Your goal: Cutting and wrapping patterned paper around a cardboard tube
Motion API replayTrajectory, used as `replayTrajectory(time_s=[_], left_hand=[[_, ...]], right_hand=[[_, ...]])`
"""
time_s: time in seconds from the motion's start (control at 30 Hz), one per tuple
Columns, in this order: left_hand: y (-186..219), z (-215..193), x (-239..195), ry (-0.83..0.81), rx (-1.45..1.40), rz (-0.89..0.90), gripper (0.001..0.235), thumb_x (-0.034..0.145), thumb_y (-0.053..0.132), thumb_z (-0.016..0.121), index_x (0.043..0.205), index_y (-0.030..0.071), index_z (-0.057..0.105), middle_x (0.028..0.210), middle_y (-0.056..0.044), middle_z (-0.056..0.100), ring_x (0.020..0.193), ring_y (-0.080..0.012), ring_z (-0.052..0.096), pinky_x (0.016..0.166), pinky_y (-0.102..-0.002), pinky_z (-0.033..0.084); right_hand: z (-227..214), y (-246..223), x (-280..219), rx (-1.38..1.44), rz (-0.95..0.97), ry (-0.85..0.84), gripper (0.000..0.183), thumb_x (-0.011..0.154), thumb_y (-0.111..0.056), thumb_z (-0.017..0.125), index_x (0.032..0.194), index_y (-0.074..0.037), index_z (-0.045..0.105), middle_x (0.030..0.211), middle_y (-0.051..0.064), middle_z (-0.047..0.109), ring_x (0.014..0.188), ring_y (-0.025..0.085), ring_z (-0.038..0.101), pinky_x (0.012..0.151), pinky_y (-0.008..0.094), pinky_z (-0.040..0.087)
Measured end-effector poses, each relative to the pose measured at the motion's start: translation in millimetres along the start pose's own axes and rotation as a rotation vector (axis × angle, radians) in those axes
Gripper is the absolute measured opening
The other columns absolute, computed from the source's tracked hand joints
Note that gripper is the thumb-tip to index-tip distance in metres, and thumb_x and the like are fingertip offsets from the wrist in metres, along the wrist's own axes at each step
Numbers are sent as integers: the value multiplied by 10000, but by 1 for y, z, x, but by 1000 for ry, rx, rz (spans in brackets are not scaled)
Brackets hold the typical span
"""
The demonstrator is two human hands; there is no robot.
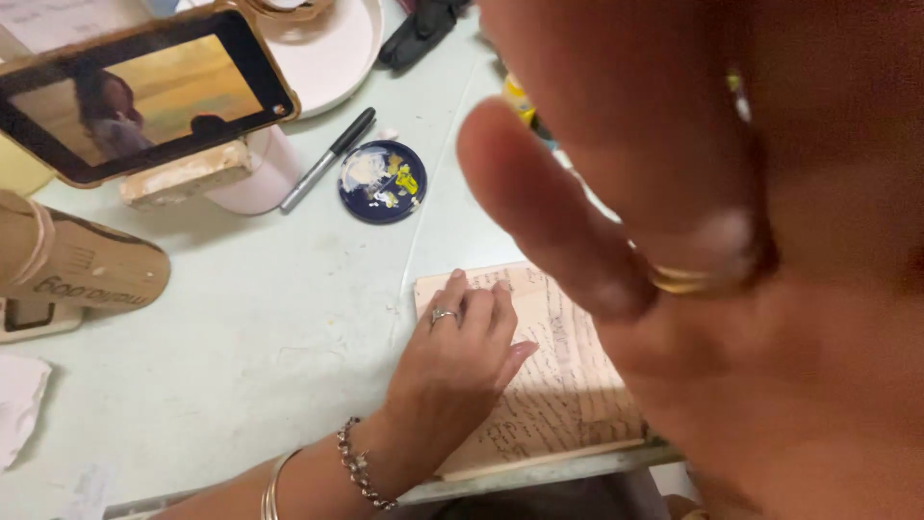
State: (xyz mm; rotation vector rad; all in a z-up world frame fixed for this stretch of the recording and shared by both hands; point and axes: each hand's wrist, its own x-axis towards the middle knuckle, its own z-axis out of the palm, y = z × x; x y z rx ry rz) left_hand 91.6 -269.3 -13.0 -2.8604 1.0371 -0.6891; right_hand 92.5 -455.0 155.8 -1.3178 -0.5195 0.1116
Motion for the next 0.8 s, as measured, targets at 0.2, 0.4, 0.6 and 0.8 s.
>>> replayTrajectory(time_s=[0.2, 0.4, 0.6, 0.8], left_hand=[[9, 10, -12, 12, -106, -74, 577, 862, 434, 547, 1238, 4, 470, 1061, -153, 498, 1102, -355, 487, 937, -418, 421], [20, 4, -15, -1, 173, -106, 448, 915, 443, 466, 1136, 75, 593, 1102, -172, 593, 1043, -294, 581, 861, -352, 469], [7, -3, -9, 77, 110, -102, 213, 878, 210, 514, 983, 61, 625, 975, -159, 617, 917, -260, 620, 785, -300, 508], [-24, -15, 6, -260, -186, -240, 512, 789, 535, 616, 1025, 84, 560, 928, -81, 535, 819, -224, 513, 629, -326, 438]], right_hand=[[6, 55, 28, -310, -20, -98, 657, 803, -342, 581, 1298, -19, 293, 1335, 165, 417, 1299, 323, 496, 1141, 460, 500], [-35, 120, 16, -1121, 186, -342, 420, 809, -316, 586, 1142, -62, 552, 1105, 103, 569, 1029, 260, 532, 855, 363, 408], [-39, 138, 17, -1078, 261, -393, 352, 778, -338, 617, 1041, -107, 649, 1006, 51, 613, 940, 205, 573, 818, 325, 426], [-37, 145, 12, -1086, 236, -345, 399, 699, -406, 659, 998, -142, 662, 968, 0, 663, 929, 164, 602, 824, 299, 446]])
